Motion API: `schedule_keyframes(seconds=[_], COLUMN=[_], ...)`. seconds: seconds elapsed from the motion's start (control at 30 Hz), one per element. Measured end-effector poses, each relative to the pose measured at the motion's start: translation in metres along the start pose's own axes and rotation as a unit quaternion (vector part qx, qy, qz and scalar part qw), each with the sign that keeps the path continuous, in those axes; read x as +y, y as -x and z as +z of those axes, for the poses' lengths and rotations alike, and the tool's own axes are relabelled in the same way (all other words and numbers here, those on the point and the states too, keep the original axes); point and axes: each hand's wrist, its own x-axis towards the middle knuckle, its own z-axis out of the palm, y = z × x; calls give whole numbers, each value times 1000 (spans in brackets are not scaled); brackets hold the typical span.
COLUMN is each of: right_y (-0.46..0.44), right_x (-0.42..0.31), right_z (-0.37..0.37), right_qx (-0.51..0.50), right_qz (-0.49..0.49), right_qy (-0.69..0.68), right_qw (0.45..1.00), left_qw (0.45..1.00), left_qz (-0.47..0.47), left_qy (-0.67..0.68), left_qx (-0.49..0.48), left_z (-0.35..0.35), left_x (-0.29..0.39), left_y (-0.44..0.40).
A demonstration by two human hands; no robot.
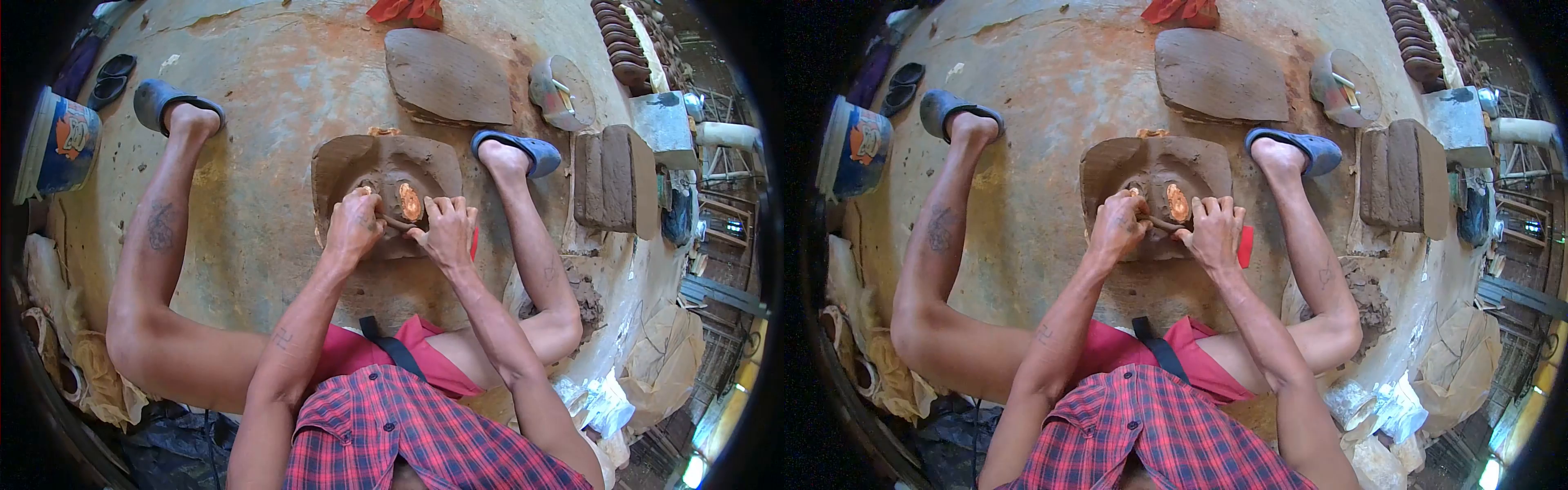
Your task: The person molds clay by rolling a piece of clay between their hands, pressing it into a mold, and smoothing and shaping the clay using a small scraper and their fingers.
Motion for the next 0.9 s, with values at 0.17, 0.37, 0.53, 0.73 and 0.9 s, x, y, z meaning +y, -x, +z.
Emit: schedule_keyframes(seconds=[0.17, 0.37, 0.53, 0.73, 0.9], right_y=[-6, -2, -6, -8, -15], right_x=[-2, -13, -16, -27, -26], right_z=[4, 12, 15, 19, 17], right_qx=[12, 26, 24, -3, 4], right_qz=[-22, 31, 37, 93, 91], right_qy=[-30, -31, -43, -68, -71], right_qw=[999, 999, 998, 993, 993], left_qw=[1000, 1000, 999, 998, 992], left_qz=[-14, 15, 29, 48, 94], left_qy=[2, 0, -11, -19, -30], left_qx=[-14, -18, -35, -29, -75], left_z=[1, -5, -4, -1, -1], left_x=[-3, -2, 1, -1, -5], left_y=[-2, -13, -24, -42, -60])
